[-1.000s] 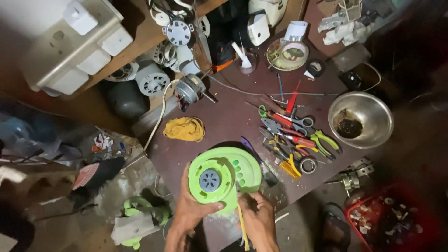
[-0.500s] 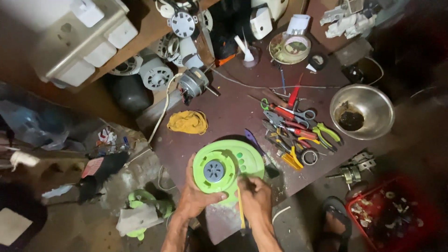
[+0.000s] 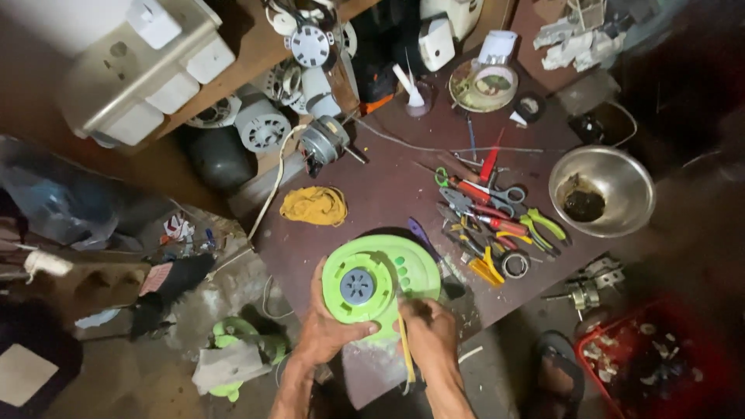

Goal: The person cleans a green plastic fan component on a workbench. They use a small brush to scrub the surface and then switch to a larger brush to wipe away debris.

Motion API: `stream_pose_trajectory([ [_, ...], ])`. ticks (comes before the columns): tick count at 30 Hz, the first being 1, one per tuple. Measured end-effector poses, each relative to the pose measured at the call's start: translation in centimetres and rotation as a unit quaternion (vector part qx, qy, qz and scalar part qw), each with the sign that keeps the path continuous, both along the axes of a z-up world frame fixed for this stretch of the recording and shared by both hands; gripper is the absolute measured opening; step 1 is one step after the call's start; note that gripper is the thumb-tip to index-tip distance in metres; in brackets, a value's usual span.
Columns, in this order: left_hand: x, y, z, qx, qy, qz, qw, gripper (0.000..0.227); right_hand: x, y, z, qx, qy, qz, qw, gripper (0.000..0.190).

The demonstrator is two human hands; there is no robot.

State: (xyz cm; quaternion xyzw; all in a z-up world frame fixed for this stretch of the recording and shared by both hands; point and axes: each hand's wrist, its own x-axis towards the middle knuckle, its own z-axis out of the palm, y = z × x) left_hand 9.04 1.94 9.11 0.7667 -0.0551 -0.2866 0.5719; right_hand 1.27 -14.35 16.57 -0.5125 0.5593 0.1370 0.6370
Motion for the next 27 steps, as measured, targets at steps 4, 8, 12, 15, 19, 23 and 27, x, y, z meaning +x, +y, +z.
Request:
stream_pose_trajectory([
  [4, 0.2, 0.0, -0.2, 0.020, -0.005, -0.007, 1.000, 0.146, -0.8, 0.4, -0.2, 0.024, -0.003, -0.015, 1.000, 0.028],
  [8, 0.0, 0.1, -0.3, -0.003, -0.015, -0.003, 1.000, 0.144, -0.3, 0.6, -1.5, 0.015, -0.031, -0.033, 0.999, 0.023],
  [12, -0.2, 0.2, 0.0, -0.022, -0.022, -0.010, 0.999, 0.143, -1.2, 1.0, -1.7, 0.008, 0.002, -0.019, 1.000, 0.027],
  [15, 0.2, 0.2, -0.5, 0.015, -0.031, -0.013, 0.999, 0.143, 0.3, 1.1, -2.0, -0.006, -0.039, -0.065, 0.997, 0.034],
  [19, 0.4, 0.0, -0.2, -0.023, -0.046, -0.024, 0.998, 0.140, -0.1, 1.5, -0.6, -0.001, -0.001, -0.039, 0.999, 0.033],
  [23, -0.3, 0.1, 0.0, 0.003, -0.005, -0.005, 1.000, 0.143, -0.3, 1.8, -0.9, 0.022, -0.021, -0.083, 0.996, 0.032],
  [27, 0.1, 0.0, 0.0, -0.004, -0.004, -0.008, 1.000, 0.144, -0.5, 1.8, -2.4, 0.012, -0.026, -0.078, 0.997, 0.026],
])
